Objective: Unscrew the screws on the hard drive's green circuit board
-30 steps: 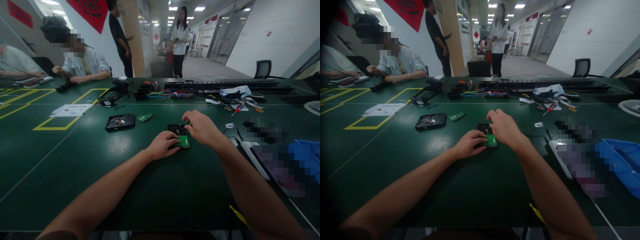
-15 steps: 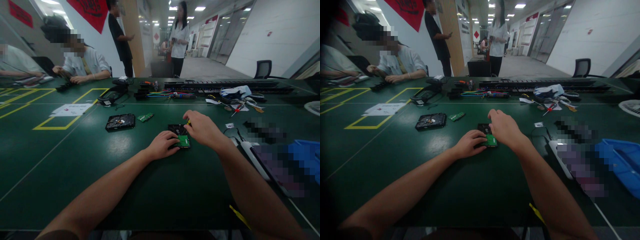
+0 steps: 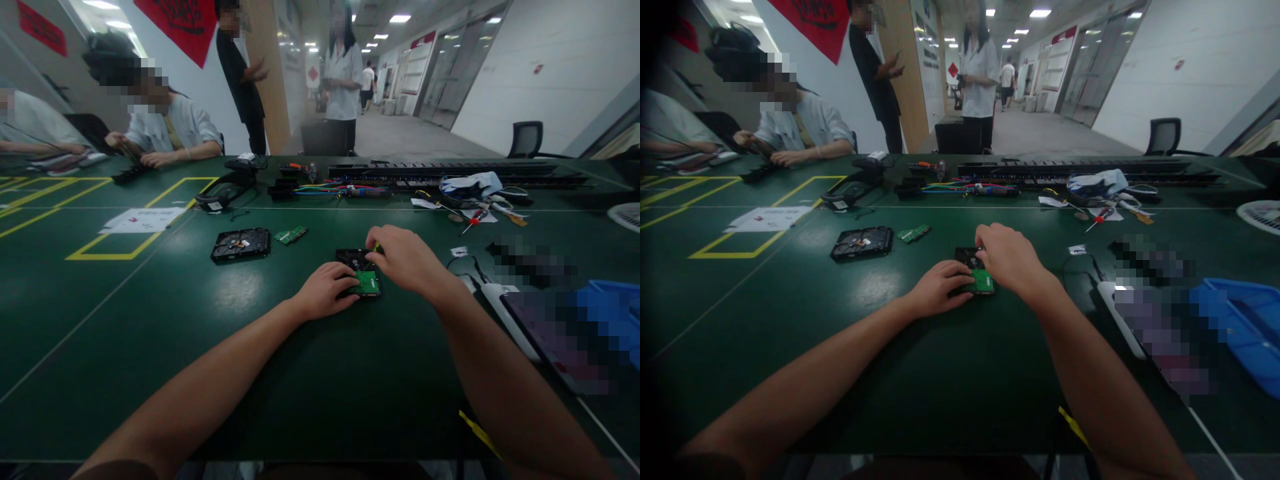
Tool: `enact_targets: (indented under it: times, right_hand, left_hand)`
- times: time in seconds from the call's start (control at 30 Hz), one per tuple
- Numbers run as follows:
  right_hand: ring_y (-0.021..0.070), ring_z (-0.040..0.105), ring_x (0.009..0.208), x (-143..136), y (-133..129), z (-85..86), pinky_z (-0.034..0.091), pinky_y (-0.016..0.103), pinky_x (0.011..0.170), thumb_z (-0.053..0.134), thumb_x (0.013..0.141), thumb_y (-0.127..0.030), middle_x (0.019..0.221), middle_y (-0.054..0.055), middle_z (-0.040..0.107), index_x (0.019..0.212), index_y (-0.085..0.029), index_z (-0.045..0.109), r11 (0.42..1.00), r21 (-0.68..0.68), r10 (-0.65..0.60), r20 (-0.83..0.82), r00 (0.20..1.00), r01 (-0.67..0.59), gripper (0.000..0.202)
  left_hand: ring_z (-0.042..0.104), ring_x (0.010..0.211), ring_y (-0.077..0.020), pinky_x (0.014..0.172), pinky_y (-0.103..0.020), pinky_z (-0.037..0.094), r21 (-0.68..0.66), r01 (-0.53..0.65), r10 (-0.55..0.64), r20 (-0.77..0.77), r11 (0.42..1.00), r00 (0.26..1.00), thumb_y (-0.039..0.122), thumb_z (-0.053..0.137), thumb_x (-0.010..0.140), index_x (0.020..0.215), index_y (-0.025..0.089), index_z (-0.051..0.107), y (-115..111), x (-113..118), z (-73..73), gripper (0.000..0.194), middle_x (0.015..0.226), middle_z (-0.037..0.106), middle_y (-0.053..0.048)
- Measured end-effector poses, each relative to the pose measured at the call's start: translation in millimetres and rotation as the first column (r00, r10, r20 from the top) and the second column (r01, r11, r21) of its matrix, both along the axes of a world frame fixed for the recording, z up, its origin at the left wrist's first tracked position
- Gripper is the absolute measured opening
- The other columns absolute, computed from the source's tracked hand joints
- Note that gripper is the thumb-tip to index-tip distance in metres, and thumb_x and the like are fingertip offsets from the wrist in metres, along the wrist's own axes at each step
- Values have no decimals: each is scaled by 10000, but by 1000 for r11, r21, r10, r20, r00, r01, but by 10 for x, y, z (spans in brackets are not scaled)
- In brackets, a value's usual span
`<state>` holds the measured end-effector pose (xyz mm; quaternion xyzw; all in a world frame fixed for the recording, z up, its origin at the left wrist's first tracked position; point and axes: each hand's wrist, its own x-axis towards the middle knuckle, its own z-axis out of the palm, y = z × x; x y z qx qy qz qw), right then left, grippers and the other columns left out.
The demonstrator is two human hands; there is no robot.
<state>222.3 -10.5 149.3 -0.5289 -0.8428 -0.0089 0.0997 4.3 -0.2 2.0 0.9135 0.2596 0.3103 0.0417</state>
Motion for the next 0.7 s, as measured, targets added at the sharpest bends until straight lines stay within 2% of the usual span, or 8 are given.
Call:
enact_targets:
  times: [0.1,0.17,0.3,0.4,0.53,0.63,0.7]
  right_hand:
    - [237,681,982,-7,2,10,467,340,854,647,928,-158,1118,85,733,1091,-203,662,998,-28,47,-48,998,-49,170]
    - [238,687,990,-29,-20,22,470,336,853,638,927,-162,1146,94,734,1107,-200,645,999,-36,31,-41,999,-33,184]
    - [287,713,916,-56,-79,37,461,358,740,605,1017,-390,1126,147,740,1163,-187,616,992,24,-125,78,989,123,250]
    - [309,723,873,-41,-91,48,441,363,687,582,1038,-421,1061,159,751,1149,-175,623,984,27,-179,158,971,177,272]
    - [284,712,953,-14,-60,68,465,363,754,668,970,-272,1127,112,749,1087,-200,645,998,-27,-61,87,994,63,139]
    - [255,701,1018,-10,-56,75,480,347,836,670,911,-160,1168,87,742,1081,-208,648,998,-65,17,14,1000,-16,178]
    - [260,705,1020,-18,-74,76,484,350,838,671,918,-184,1166,97,743,1124,-200,634,998,-66,11,10,1000,-11,210]
  left_hand:
    - [661,1225,-288,1089,-494,529,5,0,0,2,1000,1000,415,688,996,1210,202,740,0,-3,2,305,1290,702,-121]
    - [658,1229,-290,1096,-496,525,4,1,-1,-3,1000,1000,418,682,1000,1208,204,739,-3,-6,6,304,1297,701,-118]
    - [655,1237,-292,1091,-488,526,-9,-1,1,-15,1000,1000,423,673,1004,1212,201,739,-8,-7,17,312,1300,698,-119]
    - [658,1226,-290,1086,-491,528,-12,-4,4,-14,1000,1000,426,677,1000,1211,206,743,-11,-2,19,312,1298,697,-120]
    - [658,1228,-289,1086,-494,528,-14,-13,12,-10,1000,1000,420,678,1000,1207,221,749,-14,3,16,296,1291,700,-114]
    - [657,1229,-287,1086,-491,527,-11,-7,7,-13,1000,1000,422,675,1002,1217,223,744,-12,0,10,301,1295,699,-111]
    - [654,1232,-288,1089,-491,524,-9,-4,3,-18,1000,1000,422,671,1005,1228,219,738,-9,-3,8,308,1300,698,-112]
